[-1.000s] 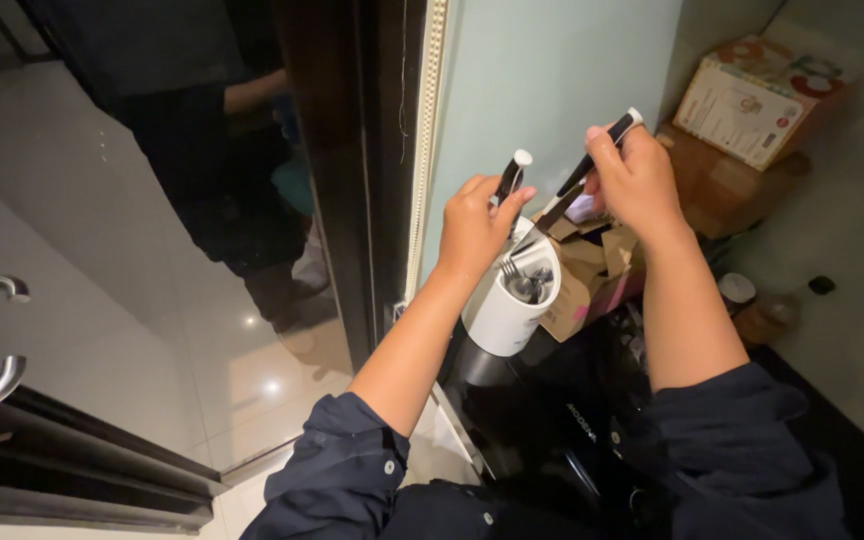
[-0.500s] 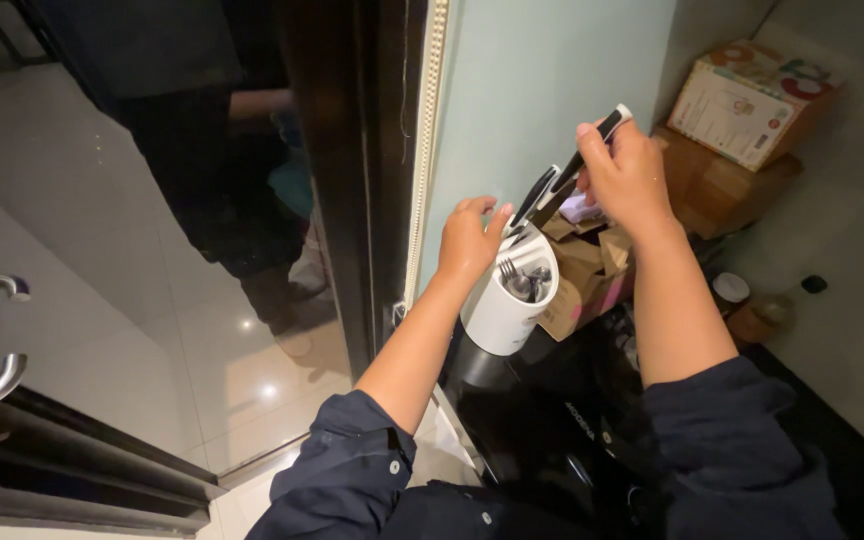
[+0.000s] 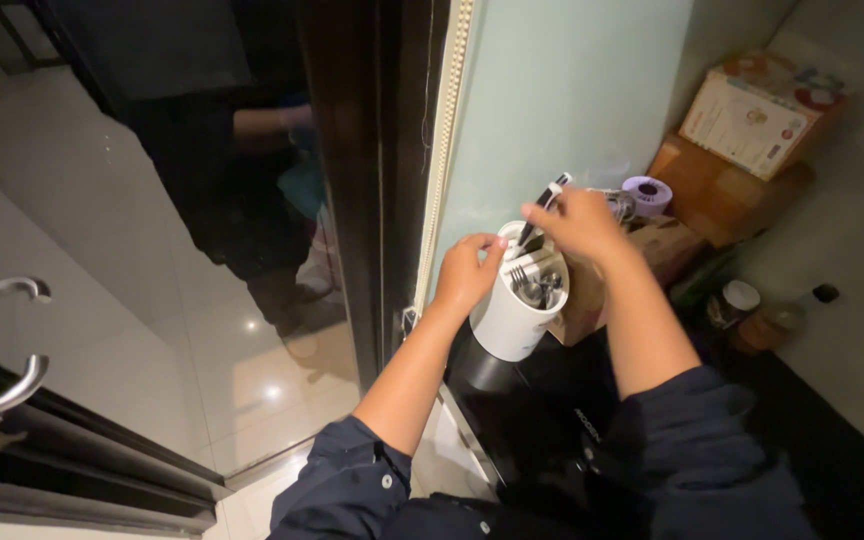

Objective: Packing food containers and snacks into an insulated lunch bag and zipping it closed.

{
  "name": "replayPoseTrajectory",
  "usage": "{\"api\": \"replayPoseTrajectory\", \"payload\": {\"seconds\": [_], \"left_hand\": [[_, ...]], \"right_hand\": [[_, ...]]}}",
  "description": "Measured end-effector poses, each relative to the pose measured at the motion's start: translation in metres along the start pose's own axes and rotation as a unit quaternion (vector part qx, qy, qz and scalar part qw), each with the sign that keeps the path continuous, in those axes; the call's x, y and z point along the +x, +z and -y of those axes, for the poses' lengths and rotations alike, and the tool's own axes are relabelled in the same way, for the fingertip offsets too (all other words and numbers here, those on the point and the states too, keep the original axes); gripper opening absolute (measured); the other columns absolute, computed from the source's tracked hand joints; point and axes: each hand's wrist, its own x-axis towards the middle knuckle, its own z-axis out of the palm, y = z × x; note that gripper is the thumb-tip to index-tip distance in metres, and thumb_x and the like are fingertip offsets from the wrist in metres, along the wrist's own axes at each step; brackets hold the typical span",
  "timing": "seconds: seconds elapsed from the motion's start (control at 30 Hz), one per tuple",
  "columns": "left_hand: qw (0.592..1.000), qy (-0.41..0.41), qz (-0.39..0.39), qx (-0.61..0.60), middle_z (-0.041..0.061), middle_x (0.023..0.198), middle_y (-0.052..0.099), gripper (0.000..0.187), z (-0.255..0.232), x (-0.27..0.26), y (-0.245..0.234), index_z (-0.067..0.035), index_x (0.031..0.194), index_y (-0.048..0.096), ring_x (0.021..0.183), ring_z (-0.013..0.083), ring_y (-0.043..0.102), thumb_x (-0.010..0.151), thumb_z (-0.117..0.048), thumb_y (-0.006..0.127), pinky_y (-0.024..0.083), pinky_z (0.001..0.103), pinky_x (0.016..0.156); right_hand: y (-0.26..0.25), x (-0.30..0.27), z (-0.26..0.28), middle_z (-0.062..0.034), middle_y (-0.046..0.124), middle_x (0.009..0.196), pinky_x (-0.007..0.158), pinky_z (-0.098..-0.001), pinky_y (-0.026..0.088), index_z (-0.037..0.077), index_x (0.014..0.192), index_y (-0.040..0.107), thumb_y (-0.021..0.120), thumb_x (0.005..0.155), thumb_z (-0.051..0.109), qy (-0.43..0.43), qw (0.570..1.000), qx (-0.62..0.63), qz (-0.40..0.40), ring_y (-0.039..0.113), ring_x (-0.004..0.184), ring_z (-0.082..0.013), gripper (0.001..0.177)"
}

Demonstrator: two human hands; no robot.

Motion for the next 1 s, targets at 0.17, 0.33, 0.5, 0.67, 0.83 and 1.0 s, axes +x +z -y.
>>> {"api": "replayPoseTrajectory", "payload": {"seconds": [0.17,0.33,0.5,0.67,0.83,1.0], "left_hand": [[1.000,-0.017,0.025,-0.008,0.014,0.108,0.073,0.038,0.010,-0.006,-0.003,-0.011,0.116,0.074,0.111,0.0372,0.068,0.102,-0.043,0.059,0.056,0.047,0.096],[0.997,-0.031,0.054,-0.044,0.019,0.113,0.072,0.038,0.015,-0.028,-0.017,-0.007,0.122,0.072,0.113,0.0403,0.067,0.102,-0.038,0.060,0.057,0.046,0.095],[0.994,-0.066,0.089,-0.008,0.012,0.112,0.074,0.030,0.040,-0.093,-0.047,-0.015,0.124,0.072,0.107,0.0349,0.070,0.098,-0.027,0.062,0.059,0.046,0.089],[0.998,-0.067,-0.018,-0.001,0.019,0.109,0.074,0.028,0.075,-0.186,-0.115,-0.009,0.121,0.073,0.107,0.0400,0.069,0.094,-0.016,0.065,0.059,0.046,0.089],[0.959,-0.152,-0.220,-0.097,0.017,0.099,0.072,0.024,0.124,-0.316,-0.168,-0.006,0.118,0.073,0.068,0.0216,0.073,0.098,-0.016,0.064,0.060,0.033,0.067],[0.901,-0.264,-0.204,-0.278,0.011,0.072,0.073,0.031,0.111,-0.474,-0.212,-0.016,0.095,0.070,0.060,0.0140,0.071,0.086,0.005,0.049,0.053,0.026,0.046]], "right_hand": [[0.019,-0.006,-0.033,-0.0238,0.075,0.093,0.098,-0.0522,0.052,-0.002,0.129,0.065,0.074,0.092,0.049,0.071,0.994,-0.005,-0.084,0.069,0.108,-0.0434,0.064],[0.060,-0.043,-0.071,-0.0146,0.075,0.088,0.087,-0.0478,0.058,0.016,0.116,0.070,0.065,0.094,0.044,0.065,0.983,-0.074,-0.151,0.074,0.094,-0.0357,0.036],[0.127,-0.111,-0.017,-0.0190,0.074,0.078,0.056,-0.0291,0.063,-0.003,0.115,0.072,0.074,0.088,0.008,0.074,0.942,0.303,0.124,0.072,0.062,-0.0201,0.030],[0.204,-0.167,0.018,-0.0203,0.073,0.083,0.056,-0.0291,0.063,-0.008,0.116,0.068,0.067,0.091,0.002,0.023,0.891,0.392,0.228,0.071,0.066,-0.0198,0.027],[0.270,-0.246,0.095,0.0026,0.034,0.054,0.020,-0.0172,0.027,-0.008,0.110,0.060,0.050,0.097,-0.002,-0.002,0.687,0.601,0.408,0.033,0.032,-0.0052,0.018],[0.300,-0.384,0.210,0.0062,0.018,0.045,0.029,-0.0250,0.010,0.016,0.058,0.028,0.045,0.085,0.018,0.049,0.488,0.659,0.571,0.018,0.034,-0.0078,0.032]]}}
